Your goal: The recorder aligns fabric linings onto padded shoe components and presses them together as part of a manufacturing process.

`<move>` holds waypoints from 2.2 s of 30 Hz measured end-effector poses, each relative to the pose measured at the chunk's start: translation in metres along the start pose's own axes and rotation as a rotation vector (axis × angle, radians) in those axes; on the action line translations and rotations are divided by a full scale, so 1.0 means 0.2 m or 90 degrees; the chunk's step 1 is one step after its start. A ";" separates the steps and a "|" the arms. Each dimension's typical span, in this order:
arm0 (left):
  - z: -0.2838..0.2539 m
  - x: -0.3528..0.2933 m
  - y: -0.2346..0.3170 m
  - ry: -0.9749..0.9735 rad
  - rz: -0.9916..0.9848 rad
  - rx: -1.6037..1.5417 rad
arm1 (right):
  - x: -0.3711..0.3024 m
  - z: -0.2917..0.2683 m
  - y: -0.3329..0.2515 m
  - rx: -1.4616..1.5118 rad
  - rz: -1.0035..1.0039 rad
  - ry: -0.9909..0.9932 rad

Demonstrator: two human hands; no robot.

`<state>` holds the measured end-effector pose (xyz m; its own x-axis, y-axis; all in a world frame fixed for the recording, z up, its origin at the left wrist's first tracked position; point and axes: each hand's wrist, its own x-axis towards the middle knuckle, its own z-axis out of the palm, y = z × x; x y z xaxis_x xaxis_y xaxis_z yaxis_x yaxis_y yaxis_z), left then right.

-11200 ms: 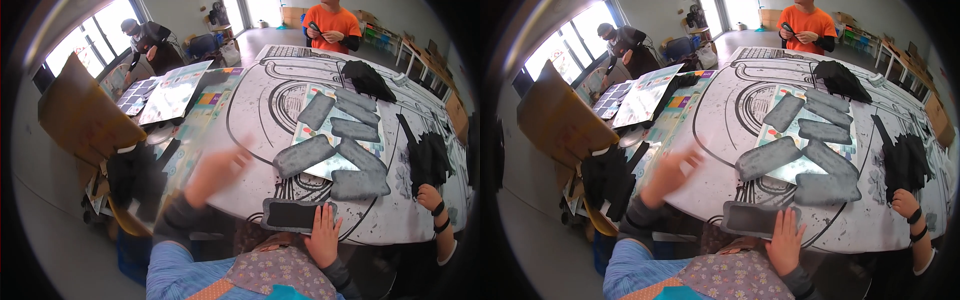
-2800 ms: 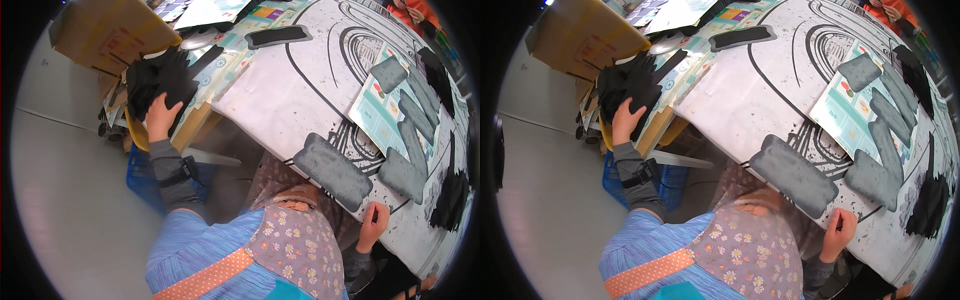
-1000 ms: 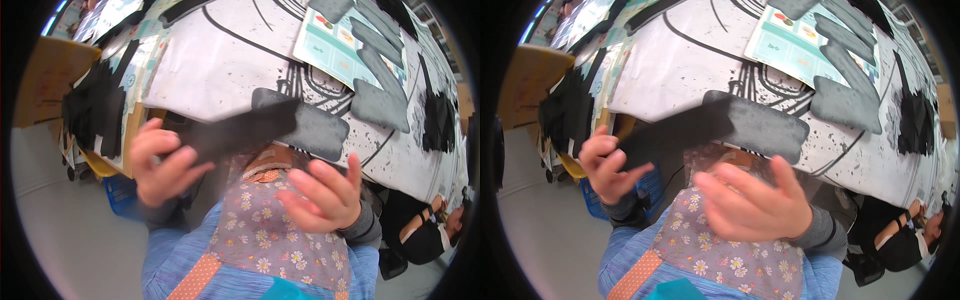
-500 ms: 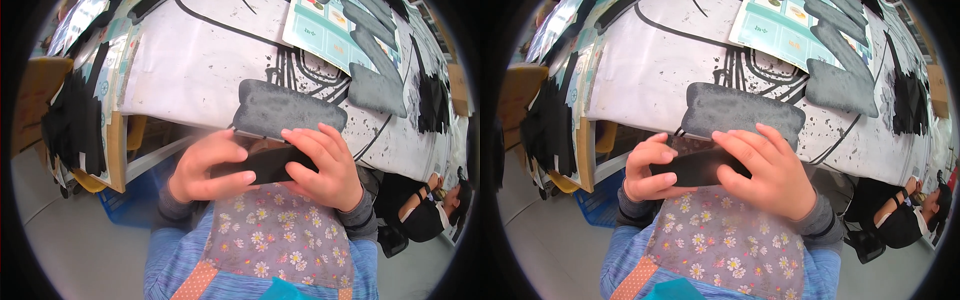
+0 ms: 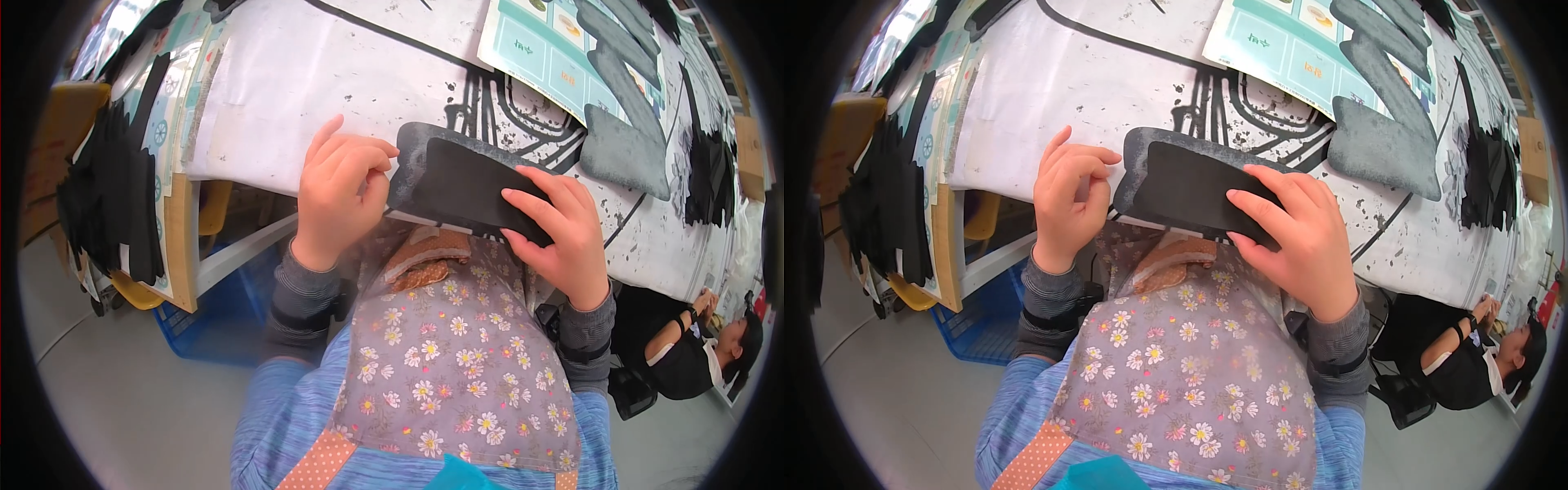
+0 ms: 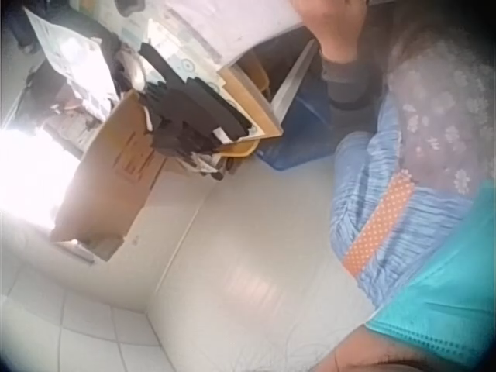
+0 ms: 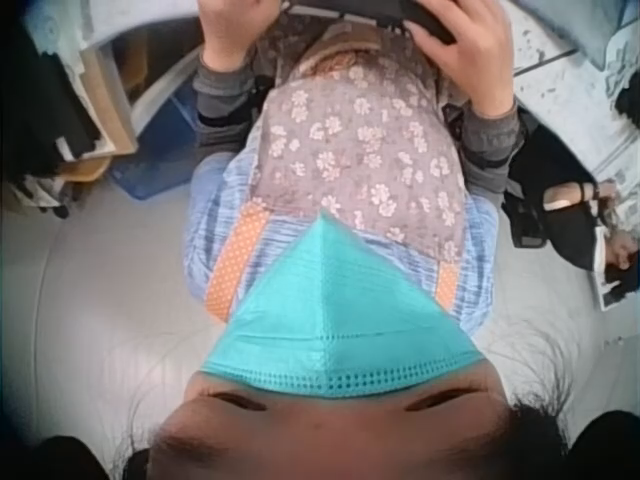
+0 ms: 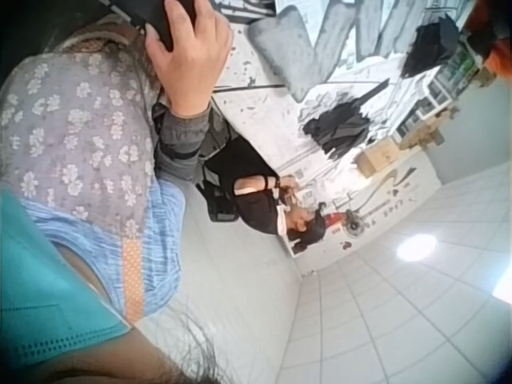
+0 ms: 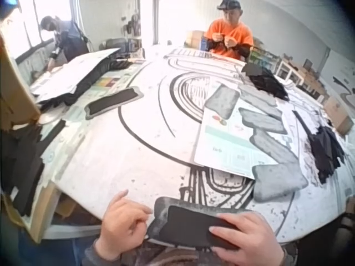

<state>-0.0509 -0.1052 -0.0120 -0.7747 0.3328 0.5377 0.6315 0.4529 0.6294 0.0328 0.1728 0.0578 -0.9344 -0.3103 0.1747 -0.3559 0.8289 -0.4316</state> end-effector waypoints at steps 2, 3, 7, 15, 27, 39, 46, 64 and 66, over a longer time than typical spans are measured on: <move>0.00 0.01 0.01 -0.015 0.000 0.021 | 0.01 0.01 0.01 0.000 -0.006 -0.007; 0.00 0.02 0.01 -0.020 0.003 0.040 | 0.01 0.02 0.01 0.002 -0.007 -0.010; 0.00 0.03 0.02 -0.070 0.018 0.077 | 0.03 0.04 0.03 0.009 -0.013 -0.006; 0.00 0.03 0.02 -0.074 0.015 0.104 | 0.05 0.05 0.03 -0.001 -0.015 -0.008; -0.02 0.05 0.04 -0.102 0.013 0.104 | 0.05 0.05 0.03 -0.016 -0.024 -0.011; -0.02 0.09 0.08 -0.202 0.021 0.138 | 0.01 -0.01 0.05 -0.023 -0.001 -0.012; -0.02 0.11 0.09 -0.240 0.008 0.140 | -0.13 -0.09 0.17 0.076 0.057 0.034; 0.00 0.11 0.11 -0.260 -0.005 0.143 | -0.25 0.00 0.30 0.152 0.055 0.082; -0.01 0.12 0.11 -0.268 -0.009 0.136 | -0.25 0.01 0.30 0.152 0.056 0.085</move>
<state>-0.0545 -0.0883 0.0152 -0.7577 0.6114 0.2281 0.6335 0.6050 0.4823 0.0587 0.2375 0.0218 -0.9577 -0.1652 0.2357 -0.2811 0.7118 -0.6437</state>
